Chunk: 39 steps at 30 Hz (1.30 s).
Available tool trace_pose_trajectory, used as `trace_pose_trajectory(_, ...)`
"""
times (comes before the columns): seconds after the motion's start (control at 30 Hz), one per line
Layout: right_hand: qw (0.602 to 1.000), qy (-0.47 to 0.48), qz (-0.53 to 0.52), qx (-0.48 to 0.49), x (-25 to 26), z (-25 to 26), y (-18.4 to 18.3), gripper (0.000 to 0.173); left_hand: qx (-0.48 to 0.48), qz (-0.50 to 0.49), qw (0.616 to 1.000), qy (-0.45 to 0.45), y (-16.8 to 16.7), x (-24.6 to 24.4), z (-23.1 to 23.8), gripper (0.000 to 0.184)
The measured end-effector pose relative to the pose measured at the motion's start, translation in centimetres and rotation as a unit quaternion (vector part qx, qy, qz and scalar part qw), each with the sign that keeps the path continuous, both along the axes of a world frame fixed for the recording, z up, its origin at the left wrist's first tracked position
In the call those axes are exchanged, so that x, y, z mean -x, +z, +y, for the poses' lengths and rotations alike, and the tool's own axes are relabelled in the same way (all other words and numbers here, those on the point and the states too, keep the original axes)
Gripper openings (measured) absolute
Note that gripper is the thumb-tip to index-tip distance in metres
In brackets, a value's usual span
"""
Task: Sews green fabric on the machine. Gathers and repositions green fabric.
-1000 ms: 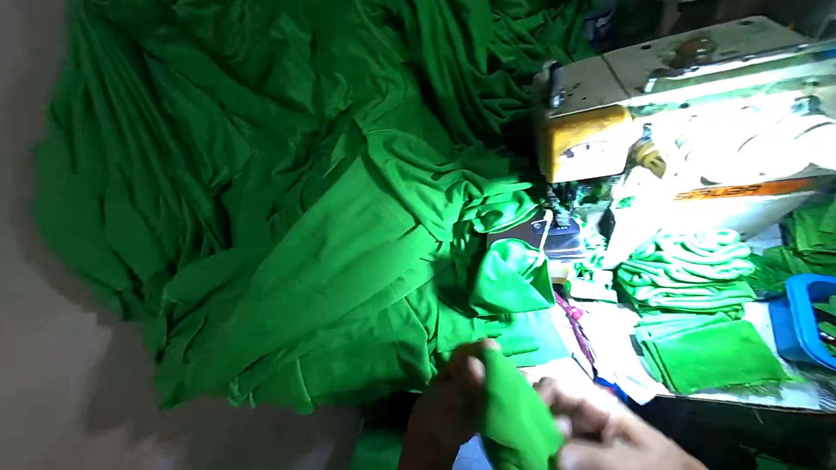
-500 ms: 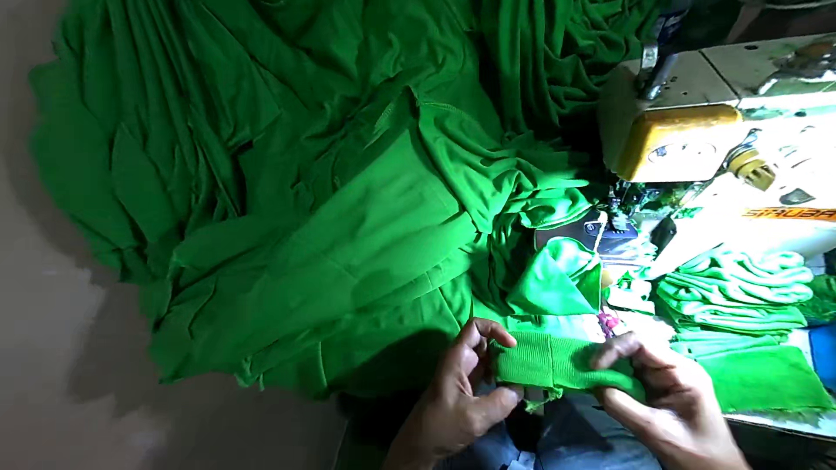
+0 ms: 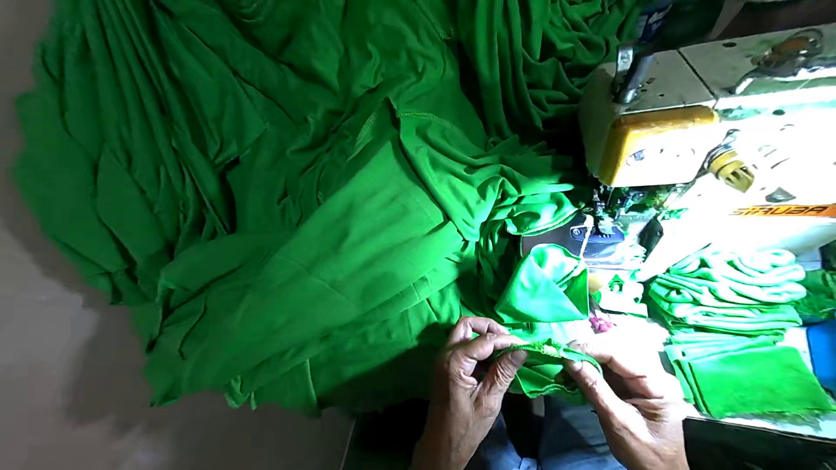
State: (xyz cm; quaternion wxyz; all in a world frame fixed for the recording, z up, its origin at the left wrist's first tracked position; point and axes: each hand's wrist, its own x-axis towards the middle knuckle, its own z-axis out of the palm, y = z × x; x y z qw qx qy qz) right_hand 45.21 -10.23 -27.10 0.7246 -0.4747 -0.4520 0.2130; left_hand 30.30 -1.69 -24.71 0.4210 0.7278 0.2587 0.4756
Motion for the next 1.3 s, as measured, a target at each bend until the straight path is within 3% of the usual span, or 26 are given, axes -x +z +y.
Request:
trace_pose_trajectory(0.07,1.000,-0.001,0.003,-0.007,0.2,0.2,0.3,0.018,-0.034,0.029,0.999,0.020,0.7,-0.5,0.1,0.018)
trace_pose_trajectory(0.17,0.999,-0.030,-0.012,-0.020,0.5,0.7,0.8,0.011,-0.073,0.054,0.995,0.041,1.9,-1.5,0.5,0.019)
trace_pose_trajectory(0.37,0.994,-0.093,-0.057,-0.022,-0.7,2.9,2.0,0.012,-0.174,0.145,0.967,0.113,5.8,-4.0,2.1,0.012)
trace_pose_trajectory(0.53,0.983,-0.149,-0.089,0.052,-1.2,4.9,1.8,0.023,-0.181,0.257,0.941,0.128,6.3,-6.8,3.9,0.006)
trace_pose_trajectory(0.7,0.975,-0.181,-0.110,0.070,-1.5,5.9,1.1,0.031,-0.190,0.194,0.945,0.180,6.1,-7.4,3.4,0.006)
trace_pose_trajectory(0.77,0.975,-0.179,-0.112,0.070,-1.9,6.2,1.3,0.029,-0.248,0.128,0.941,0.192,5.5,-7.2,3.4,0.008)
trace_pose_trajectory(0.97,0.978,-0.163,-0.111,0.073,-2.8,5.9,3.1,0.015,-0.348,0.027,0.930,0.114,3.9,-6.9,5.4,0.013)
trace_pose_trajectory(1.1,0.971,-0.171,-0.140,0.086,-3.6,5.0,2.1,0.023,-0.290,0.046,0.949,0.112,3.9,-8.0,6.8,0.017)
trace_pose_trajectory(1.2,0.975,-0.157,-0.120,0.105,-4.1,3.8,1.1,0.022,-0.150,0.163,0.972,0.078,6.3,-9.3,6.3,0.019)
trace_pose_trajectory(1.3,0.985,-0.131,-0.073,0.086,-4.5,2.2,0.7,0.014,-0.043,0.287,0.957,0.009,8.8,-10.8,6.4,0.018)
